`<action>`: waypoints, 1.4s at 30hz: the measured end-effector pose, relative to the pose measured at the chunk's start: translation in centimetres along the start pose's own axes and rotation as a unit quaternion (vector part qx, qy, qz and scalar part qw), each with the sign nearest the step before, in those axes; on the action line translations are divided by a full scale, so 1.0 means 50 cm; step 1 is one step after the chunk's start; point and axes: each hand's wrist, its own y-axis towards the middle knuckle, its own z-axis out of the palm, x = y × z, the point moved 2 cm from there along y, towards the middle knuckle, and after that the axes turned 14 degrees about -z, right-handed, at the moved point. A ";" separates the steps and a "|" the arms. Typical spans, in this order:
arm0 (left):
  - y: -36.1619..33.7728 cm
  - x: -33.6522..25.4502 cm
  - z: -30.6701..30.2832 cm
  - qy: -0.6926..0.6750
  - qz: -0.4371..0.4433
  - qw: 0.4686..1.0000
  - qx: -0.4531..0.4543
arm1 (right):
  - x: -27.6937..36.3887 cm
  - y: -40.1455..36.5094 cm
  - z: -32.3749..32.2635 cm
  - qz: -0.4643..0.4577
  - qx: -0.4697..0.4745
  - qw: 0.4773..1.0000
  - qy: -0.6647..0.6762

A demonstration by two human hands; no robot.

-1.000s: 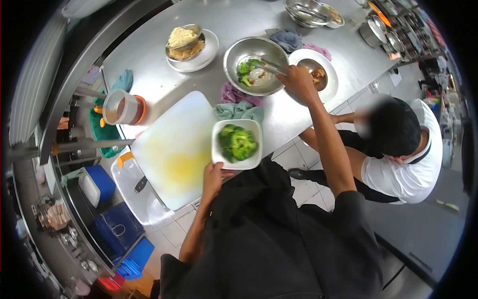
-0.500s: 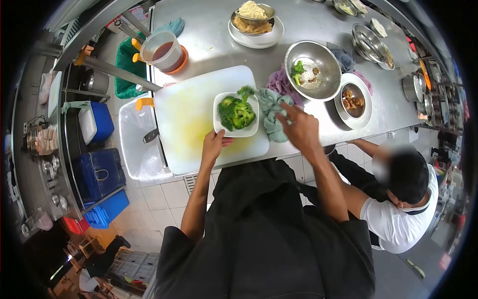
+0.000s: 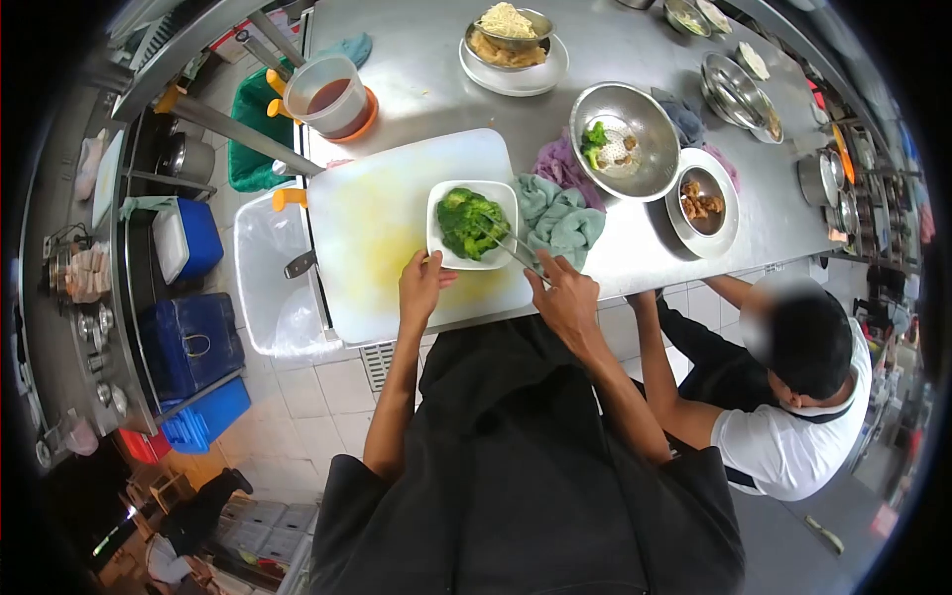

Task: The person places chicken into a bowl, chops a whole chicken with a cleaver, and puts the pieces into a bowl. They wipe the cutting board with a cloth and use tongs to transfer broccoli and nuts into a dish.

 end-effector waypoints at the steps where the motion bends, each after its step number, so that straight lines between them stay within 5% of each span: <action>1: 0.003 0.003 0.000 0.002 0.000 1.000 0.004 | 0.001 -0.005 -0.003 0.003 -0.001 1.000 -0.002; 4: 0.000 0.006 -0.002 0.021 -0.016 1.000 -0.011 | 0.002 -0.007 -0.023 0.010 0.000 1.000 0.013; 7: -0.048 -0.034 0.019 0.066 0.071 0.991 -0.096 | -0.008 0.002 -0.072 0.033 -0.013 0.999 0.011; 9: -0.084 -0.061 0.037 0.265 0.329 0.874 -0.238 | -0.010 0.015 -0.102 0.032 -0.022 0.999 0.004; 15: -0.055 -0.031 0.039 0.331 0.367 0.831 -0.257 | 0.011 -0.015 -0.142 0.017 0.121 0.992 0.036; 28: -0.055 -0.023 0.068 0.300 0.326 0.874 -0.199 | 0.013 0.044 -0.073 0.006 0.062 0.998 0.016; 42: -0.011 -0.038 -0.001 0.156 0.273 0.912 -0.264 | 0.091 0.045 -0.080 -0.021 0.170 0.983 -0.068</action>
